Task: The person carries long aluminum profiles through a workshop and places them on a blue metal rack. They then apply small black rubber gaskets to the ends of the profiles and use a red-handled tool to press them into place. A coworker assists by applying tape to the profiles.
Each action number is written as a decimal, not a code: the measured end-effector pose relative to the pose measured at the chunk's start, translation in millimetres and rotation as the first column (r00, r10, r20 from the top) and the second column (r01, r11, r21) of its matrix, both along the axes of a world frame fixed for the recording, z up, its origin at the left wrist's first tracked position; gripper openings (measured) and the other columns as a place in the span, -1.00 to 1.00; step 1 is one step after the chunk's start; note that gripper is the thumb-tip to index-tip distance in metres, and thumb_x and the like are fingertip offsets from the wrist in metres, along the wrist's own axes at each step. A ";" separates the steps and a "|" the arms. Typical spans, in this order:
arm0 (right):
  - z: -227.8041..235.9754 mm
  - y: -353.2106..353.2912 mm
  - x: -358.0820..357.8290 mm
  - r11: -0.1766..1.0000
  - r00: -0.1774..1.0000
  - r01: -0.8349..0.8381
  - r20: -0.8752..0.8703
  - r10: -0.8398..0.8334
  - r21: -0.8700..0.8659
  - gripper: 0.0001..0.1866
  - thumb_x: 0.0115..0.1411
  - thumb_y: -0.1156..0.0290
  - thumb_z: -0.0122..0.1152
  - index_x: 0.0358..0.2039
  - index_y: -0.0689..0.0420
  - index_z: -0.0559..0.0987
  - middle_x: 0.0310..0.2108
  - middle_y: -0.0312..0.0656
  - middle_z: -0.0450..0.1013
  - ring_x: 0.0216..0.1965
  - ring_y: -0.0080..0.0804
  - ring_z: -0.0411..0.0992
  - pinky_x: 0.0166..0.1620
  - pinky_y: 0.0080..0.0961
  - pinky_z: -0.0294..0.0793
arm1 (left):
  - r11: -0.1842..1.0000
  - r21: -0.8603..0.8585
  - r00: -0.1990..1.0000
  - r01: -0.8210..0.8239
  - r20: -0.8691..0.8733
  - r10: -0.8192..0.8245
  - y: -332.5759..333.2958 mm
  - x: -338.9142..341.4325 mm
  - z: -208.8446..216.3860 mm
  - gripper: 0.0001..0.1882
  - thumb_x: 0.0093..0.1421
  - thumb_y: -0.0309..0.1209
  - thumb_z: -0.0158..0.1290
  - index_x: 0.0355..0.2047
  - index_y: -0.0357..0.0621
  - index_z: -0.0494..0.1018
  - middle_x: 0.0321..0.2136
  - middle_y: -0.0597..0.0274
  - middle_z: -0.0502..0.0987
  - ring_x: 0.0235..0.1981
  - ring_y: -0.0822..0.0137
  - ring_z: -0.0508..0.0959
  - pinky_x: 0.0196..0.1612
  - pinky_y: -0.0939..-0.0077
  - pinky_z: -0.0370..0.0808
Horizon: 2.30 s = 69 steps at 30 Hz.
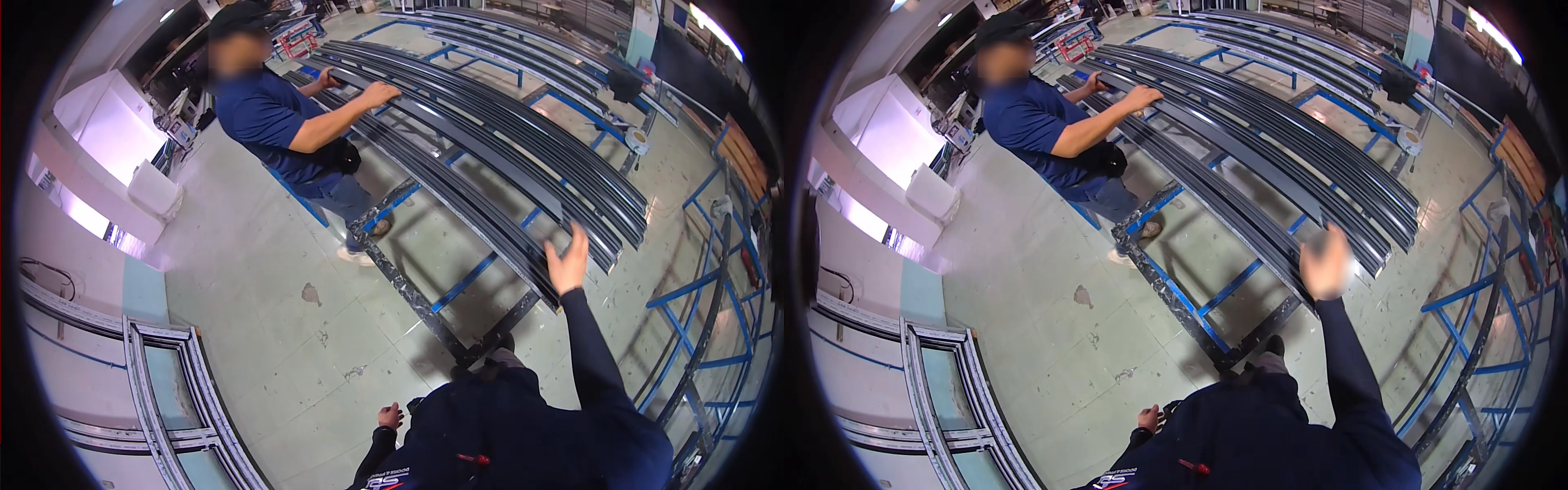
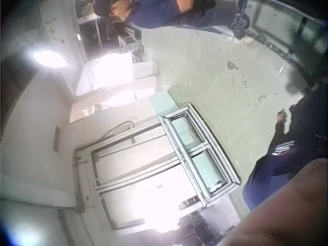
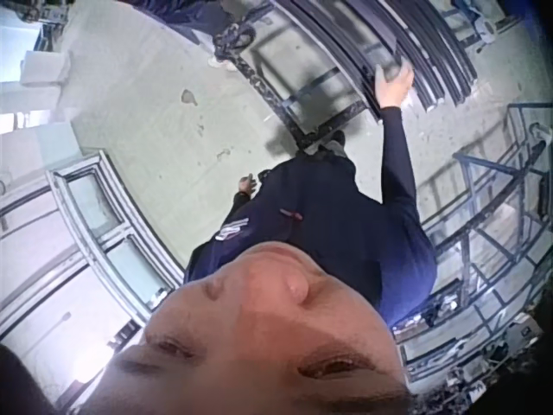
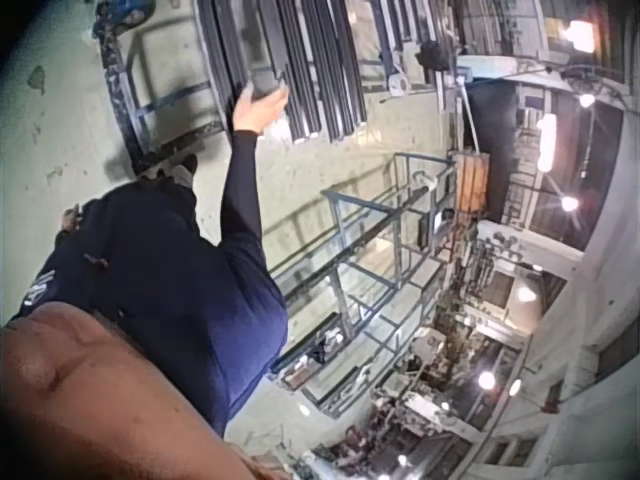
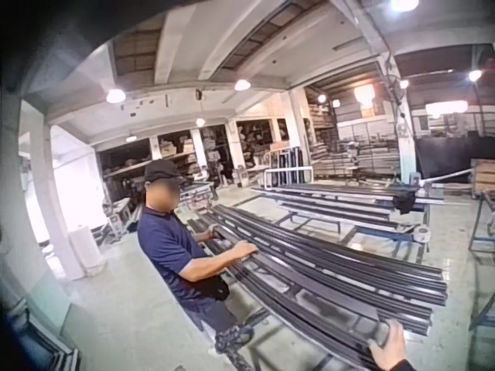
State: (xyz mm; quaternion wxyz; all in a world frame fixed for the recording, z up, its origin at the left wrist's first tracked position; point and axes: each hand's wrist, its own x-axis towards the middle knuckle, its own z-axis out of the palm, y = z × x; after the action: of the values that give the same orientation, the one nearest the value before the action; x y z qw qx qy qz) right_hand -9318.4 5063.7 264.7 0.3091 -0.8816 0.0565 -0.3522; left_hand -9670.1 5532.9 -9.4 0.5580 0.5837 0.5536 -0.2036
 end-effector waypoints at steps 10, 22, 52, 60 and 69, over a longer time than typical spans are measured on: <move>-146.6 -31.5 -85.2 0.976 0.726 0.190 -0.653 -0.215 -0.109 -0.04 -0.04 0.15 0.43 0.30 0.16 0.15 0.34 0.18 0.03 0.36 0.10 0.02 0.35 -0.15 0.07 | 0.955 0.119 0.961 0.270 0.028 -0.275 7.9 36.5 -26.2 -0.54 0.18 -0.07 0.11 -0.23 -0.31 0.50 -0.34 0.15 0.62 -0.41 0.33 0.62 -0.48 0.41 0.53; -139.5 -54.7 -83.8 0.948 0.783 0.185 -0.545 -0.301 -0.257 -0.15 -0.27 0.07 0.57 -0.05 0.23 0.32 0.01 0.11 0.31 0.10 0.09 0.28 0.16 -0.11 0.28 | 0.989 0.126 0.964 0.072 0.247 -0.101 -42.0 48.3 -27.7 -0.53 0.14 -0.06 0.14 -0.34 -0.35 0.53 -0.48 0.11 0.63 -0.48 0.31 0.64 -0.35 0.39 0.55; -109.8 -62.1 -57.4 0.996 0.580 0.083 -0.812 -0.069 -0.025 0.30 -0.33 -0.12 0.56 0.32 0.23 0.07 0.31 0.07 0.03 0.37 0.00 -0.01 0.32 -0.06 0.13 | 0.995 -0.037 0.995 0.097 0.028 -0.096 -22.4 29.9 -4.0 -0.46 0.28 -0.11 0.04 0.08 -0.28 0.25 -0.15 0.00 0.56 -0.23 0.15 0.60 -0.21 0.16 0.50; -105.7 -67.1 -56.0 0.996 0.627 0.010 -0.776 -0.071 -0.083 0.27 -0.28 -0.19 0.52 0.29 0.29 0.11 0.24 0.15 0.11 0.30 0.09 0.07 0.28 -0.10 0.17 | 1.000 0.022 1.000 0.022 0.012 -0.022 -45.4 36.1 -5.2 -0.50 0.25 -0.14 0.06 0.03 -0.27 0.30 -0.21 0.03 0.58 -0.30 0.15 0.61 -0.32 0.16 0.50; -132.2 -134.4 -26.7 0.995 0.558 -0.039 -0.823 0.101 0.096 -0.20 -0.05 -0.12 0.38 0.02 0.26 0.45 0.01 0.05 0.41 0.11 -0.05 0.37 0.15 -0.16 0.34 | 0.999 0.022 0.995 0.042 0.094 -0.044 -143.8 113.1 37.7 -0.50 0.31 -0.12 0.02 0.06 -0.28 0.30 -0.15 0.02 0.57 -0.24 0.14 0.61 -0.25 0.16 0.51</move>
State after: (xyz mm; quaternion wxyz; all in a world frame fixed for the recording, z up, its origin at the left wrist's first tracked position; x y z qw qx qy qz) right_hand -9345.1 4929.2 132.5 0.2897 -0.9345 0.1713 0.1163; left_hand -9557.1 5389.0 28.4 0.5733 0.6098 0.5160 -0.1821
